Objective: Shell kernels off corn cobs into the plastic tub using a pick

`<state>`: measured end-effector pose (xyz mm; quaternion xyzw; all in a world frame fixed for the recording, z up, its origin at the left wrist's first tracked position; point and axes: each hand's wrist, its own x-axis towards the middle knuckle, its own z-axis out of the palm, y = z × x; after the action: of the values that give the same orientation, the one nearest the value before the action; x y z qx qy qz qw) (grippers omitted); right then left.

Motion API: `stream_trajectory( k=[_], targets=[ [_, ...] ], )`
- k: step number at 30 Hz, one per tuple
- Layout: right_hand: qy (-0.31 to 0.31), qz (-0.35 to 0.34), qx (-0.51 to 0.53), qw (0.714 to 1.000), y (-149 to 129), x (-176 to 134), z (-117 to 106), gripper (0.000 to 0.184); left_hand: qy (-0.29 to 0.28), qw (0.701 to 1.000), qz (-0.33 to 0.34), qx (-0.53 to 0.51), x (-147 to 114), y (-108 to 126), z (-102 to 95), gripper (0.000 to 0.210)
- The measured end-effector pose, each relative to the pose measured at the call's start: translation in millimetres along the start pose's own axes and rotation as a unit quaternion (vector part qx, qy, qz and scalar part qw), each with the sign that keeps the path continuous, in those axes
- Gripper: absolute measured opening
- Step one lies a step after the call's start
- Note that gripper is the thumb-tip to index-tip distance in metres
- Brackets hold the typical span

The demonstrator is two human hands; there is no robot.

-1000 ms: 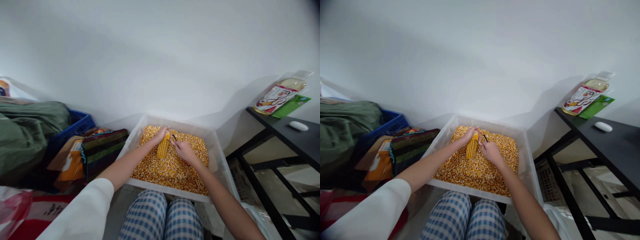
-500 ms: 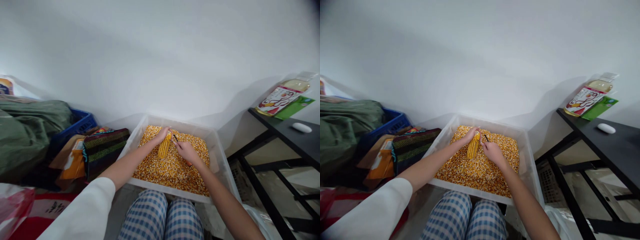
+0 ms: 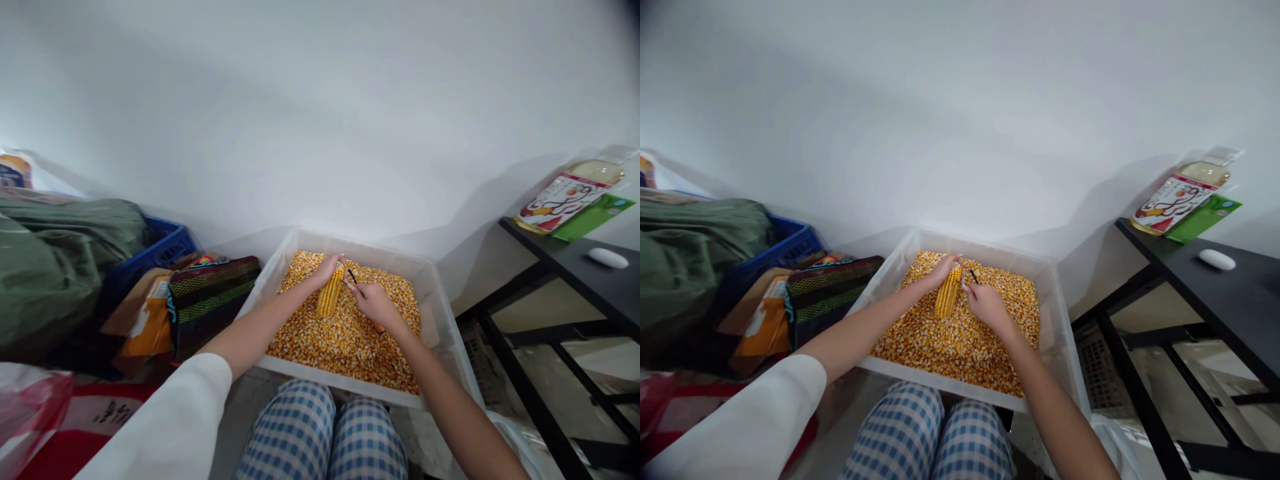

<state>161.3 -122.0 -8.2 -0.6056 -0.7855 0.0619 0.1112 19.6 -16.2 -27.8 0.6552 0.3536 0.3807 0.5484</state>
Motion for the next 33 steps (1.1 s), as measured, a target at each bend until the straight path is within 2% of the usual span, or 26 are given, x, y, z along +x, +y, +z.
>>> stream_trajectory(
  k=[4, 8, 10, 19, 25, 33],
  targets=[
    [0.002, 0.004, -0.01, 1.0, -3, 0, 3, 0.036, 0.03, 0.999, 0.003, 0.038, -1, 0, 1.8, 0.044],
    [0.004, 0.012, -0.031, 0.999, -8, -3, 4, 0.034, 0.106, 0.989, 0.001, 0.103, 0, -1, 6.5, 0.034],
    [-0.001, 0.015, -0.04, 0.999, -10, -4, 4, 0.035, 0.12, 0.985, -0.006, 0.126, 1, -2, 9.0, 0.032],
    [-0.02, 0.023, -0.097, 0.995, -16, -10, 4, 0.035, 0.096, 0.982, -0.008, 0.165, -3, 2, 16.5, 0.035],
    [-0.011, 0.014, -0.058, 0.998, -14, -9, 8, 0.038, 0.099, 0.982, -0.006, 0.163, -5, 0, 19.1, 0.04],
    [-0.01, 0.013, -0.085, 0.996, -15, -11, 9, 0.035, 0.098, 0.981, -0.003, 0.167, -9, 2, 21.3, 0.04]
  ],
)
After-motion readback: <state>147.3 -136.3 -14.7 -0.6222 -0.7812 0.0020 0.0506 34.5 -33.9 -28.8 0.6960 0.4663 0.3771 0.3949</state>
